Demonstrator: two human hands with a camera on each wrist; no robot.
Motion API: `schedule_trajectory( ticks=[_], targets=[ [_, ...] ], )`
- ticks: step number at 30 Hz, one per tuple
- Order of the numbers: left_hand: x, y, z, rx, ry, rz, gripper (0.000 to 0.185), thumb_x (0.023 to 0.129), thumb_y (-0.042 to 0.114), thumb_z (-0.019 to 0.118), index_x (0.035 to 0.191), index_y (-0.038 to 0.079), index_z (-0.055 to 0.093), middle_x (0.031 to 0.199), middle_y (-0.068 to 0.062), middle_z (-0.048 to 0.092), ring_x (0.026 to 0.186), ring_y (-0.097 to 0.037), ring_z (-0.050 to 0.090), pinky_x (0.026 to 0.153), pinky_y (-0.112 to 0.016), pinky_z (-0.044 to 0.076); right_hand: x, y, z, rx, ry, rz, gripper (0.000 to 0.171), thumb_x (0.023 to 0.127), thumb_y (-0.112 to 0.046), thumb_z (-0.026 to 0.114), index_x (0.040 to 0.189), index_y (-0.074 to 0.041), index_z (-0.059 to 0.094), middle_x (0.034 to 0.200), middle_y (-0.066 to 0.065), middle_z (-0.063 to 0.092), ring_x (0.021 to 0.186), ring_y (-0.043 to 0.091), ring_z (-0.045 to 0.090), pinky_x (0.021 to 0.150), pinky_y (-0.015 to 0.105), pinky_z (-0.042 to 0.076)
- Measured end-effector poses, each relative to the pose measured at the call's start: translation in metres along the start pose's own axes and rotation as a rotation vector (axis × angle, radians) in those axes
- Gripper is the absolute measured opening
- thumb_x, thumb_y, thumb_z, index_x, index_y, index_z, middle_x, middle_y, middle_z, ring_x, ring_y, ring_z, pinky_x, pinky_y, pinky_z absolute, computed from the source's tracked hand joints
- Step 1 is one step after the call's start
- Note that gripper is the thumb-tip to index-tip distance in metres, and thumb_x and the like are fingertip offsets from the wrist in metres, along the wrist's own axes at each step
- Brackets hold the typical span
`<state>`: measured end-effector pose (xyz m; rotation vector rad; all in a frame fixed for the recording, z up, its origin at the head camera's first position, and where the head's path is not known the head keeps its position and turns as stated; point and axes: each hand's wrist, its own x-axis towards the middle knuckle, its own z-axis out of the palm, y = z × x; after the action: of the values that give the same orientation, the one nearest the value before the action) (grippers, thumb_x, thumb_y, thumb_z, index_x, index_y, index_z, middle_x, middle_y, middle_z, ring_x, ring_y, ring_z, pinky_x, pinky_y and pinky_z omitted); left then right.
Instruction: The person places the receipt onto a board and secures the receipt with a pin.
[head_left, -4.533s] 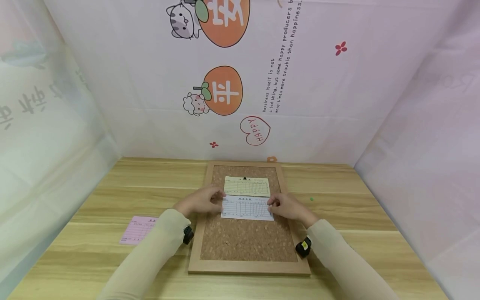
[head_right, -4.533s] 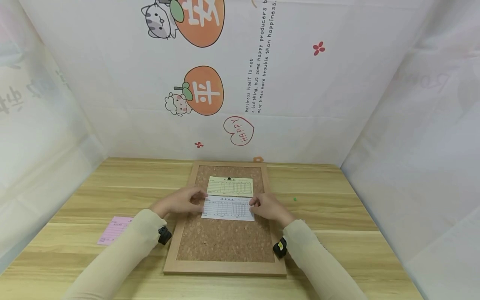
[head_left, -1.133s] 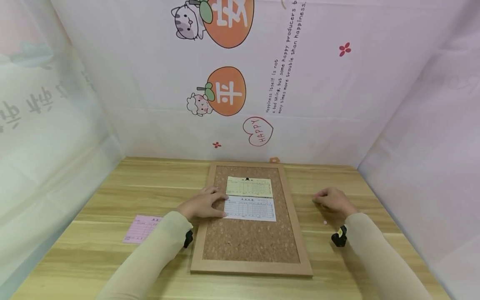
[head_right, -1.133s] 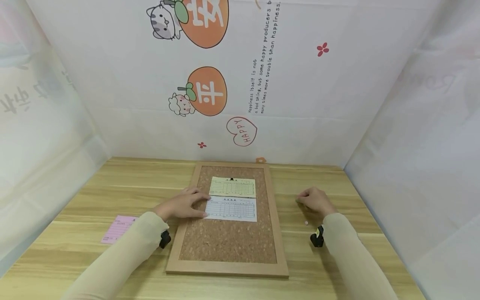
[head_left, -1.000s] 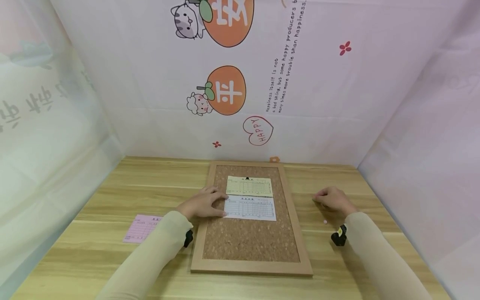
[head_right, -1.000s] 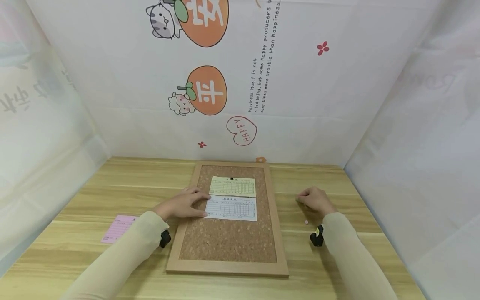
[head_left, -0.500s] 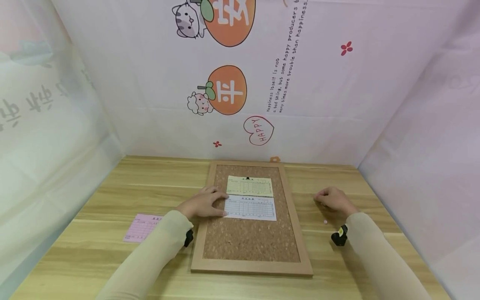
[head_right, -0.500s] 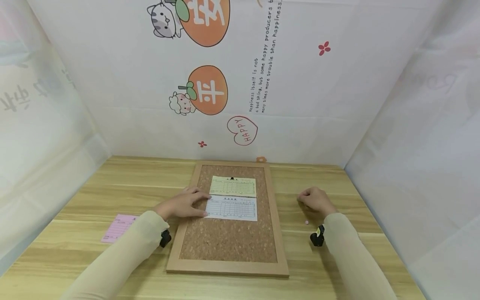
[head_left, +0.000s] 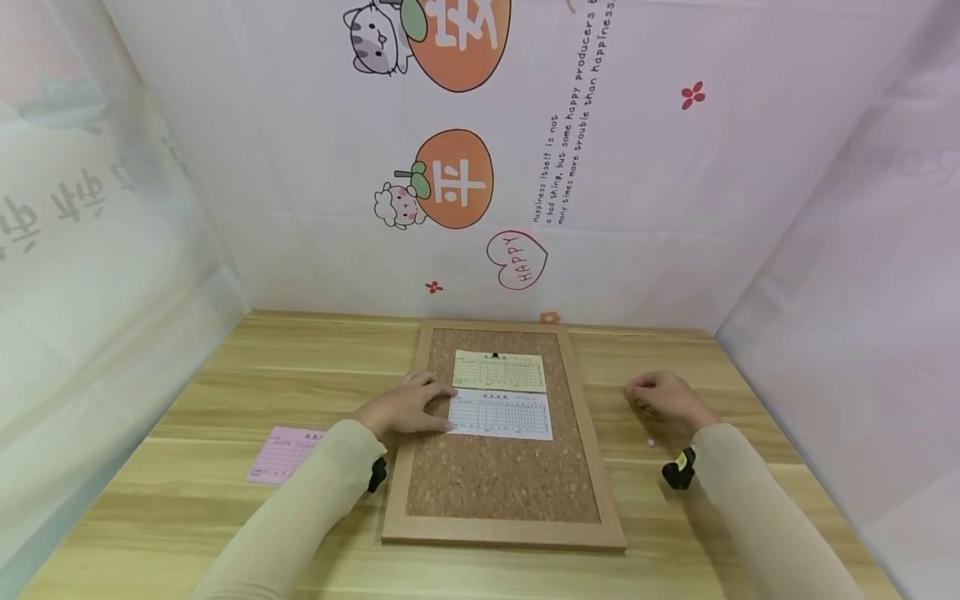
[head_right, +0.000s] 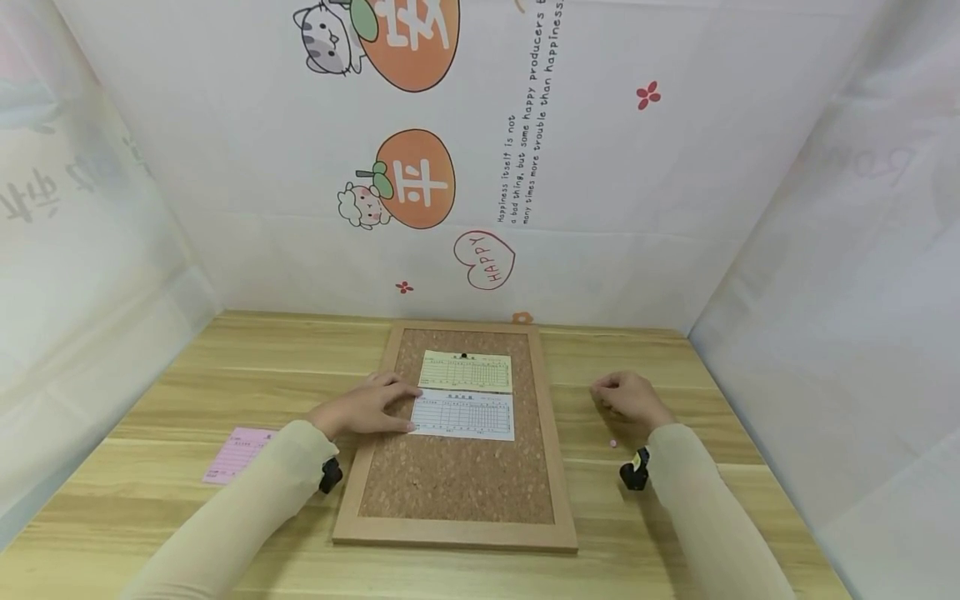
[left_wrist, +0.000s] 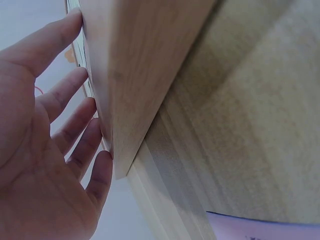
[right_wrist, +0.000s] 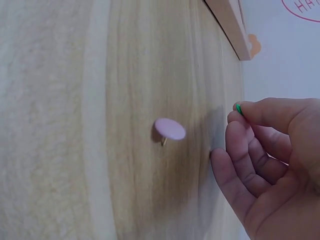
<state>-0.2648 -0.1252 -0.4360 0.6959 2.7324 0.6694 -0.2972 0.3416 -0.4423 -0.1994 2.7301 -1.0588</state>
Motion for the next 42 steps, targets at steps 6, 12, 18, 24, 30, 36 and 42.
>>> schedule_trajectory(
  ticks=[6, 12, 18, 24, 30, 36, 42],
  targets=[
    [0.0, -0.001, 0.001, -0.012, -0.008, 0.003, 0.06, 0.092, 0.042, 0.073, 0.144, 0.018, 0.055, 0.145, -0.01, 0.044, 0.137, -0.033, 0.035, 0.109, -0.055, 0.034, 0.0, -0.003, 0.0, 0.027, -0.015, -0.007, 0.033, 0.103, -0.017, 0.056, 0.121, 0.009, 0.065, 0.101, 0.015, 0.068, 0.089, 0.024, 0.062, 0.074, 0.036, 0.055],
    [0.001, -0.002, 0.001, 0.003, -0.007, 0.015, 0.06, 0.092, 0.042, 0.072, 0.144, 0.019, 0.055, 0.148, -0.01, 0.042, 0.141, -0.035, 0.03, 0.112, -0.057, 0.027, 0.001, -0.009, -0.002, 0.038, -0.015, -0.013, 0.035, 0.103, -0.016, 0.054, 0.123, 0.01, 0.064, 0.097, 0.015, 0.068, 0.086, 0.024, 0.065, 0.075, 0.035, 0.057],
    [0.0, -0.001, 0.0, 0.002, -0.003, 0.021, 0.059, 0.091, 0.042, 0.073, 0.143, 0.018, 0.055, 0.149, -0.011, 0.042, 0.143, -0.037, 0.028, 0.113, -0.059, 0.024, 0.002, -0.016, 0.0, 0.031, -0.015, 0.012, 0.034, 0.103, -0.016, 0.053, 0.126, 0.008, 0.064, 0.107, 0.018, 0.068, 0.088, 0.025, 0.064, 0.078, 0.039, 0.055],
    [0.0, -0.001, 0.0, -0.003, -0.001, 0.019, 0.059, 0.091, 0.042, 0.073, 0.143, 0.018, 0.055, 0.149, -0.011, 0.042, 0.142, -0.036, 0.028, 0.113, -0.059, 0.025, 0.004, -0.025, 0.002, 0.029, -0.039, -0.013, 0.035, 0.104, -0.012, 0.051, 0.128, 0.011, 0.059, 0.113, 0.022, 0.064, 0.088, 0.026, 0.062, 0.079, 0.041, 0.054],
    [0.001, -0.002, 0.0, 0.007, 0.002, 0.022, 0.059, 0.091, 0.042, 0.073, 0.143, 0.018, 0.055, 0.149, -0.011, 0.042, 0.143, -0.037, 0.027, 0.113, -0.059, 0.023, 0.009, -0.032, 0.005, 0.051, -0.084, -0.037, 0.035, 0.105, -0.011, 0.05, 0.129, 0.013, 0.057, 0.112, 0.023, 0.063, 0.09, 0.026, 0.062, 0.08, 0.041, 0.054],
    [0.001, -0.002, 0.0, 0.015, -0.005, 0.017, 0.06, 0.092, 0.043, 0.072, 0.143, 0.019, 0.055, 0.15, -0.012, 0.04, 0.144, -0.037, 0.026, 0.113, -0.06, 0.023, 0.012, -0.046, 0.009, 0.073, -0.148, -0.052, 0.037, 0.107, -0.012, 0.046, 0.133, 0.014, 0.054, 0.071, 0.007, 0.053, 0.06, 0.016, 0.046, 0.066, 0.037, 0.047],
    [0.002, -0.002, 0.001, 0.003, -0.005, 0.016, 0.059, 0.092, 0.042, 0.072, 0.143, 0.019, 0.055, 0.15, -0.011, 0.04, 0.144, -0.038, 0.025, 0.113, -0.06, 0.023, 0.016, -0.065, 0.016, 0.062, -0.161, -0.1, 0.03, 0.107, -0.015, 0.047, 0.121, 0.01, 0.058, 0.064, 0.0, 0.044, 0.057, 0.014, 0.04, 0.066, 0.036, 0.043]
  ],
)
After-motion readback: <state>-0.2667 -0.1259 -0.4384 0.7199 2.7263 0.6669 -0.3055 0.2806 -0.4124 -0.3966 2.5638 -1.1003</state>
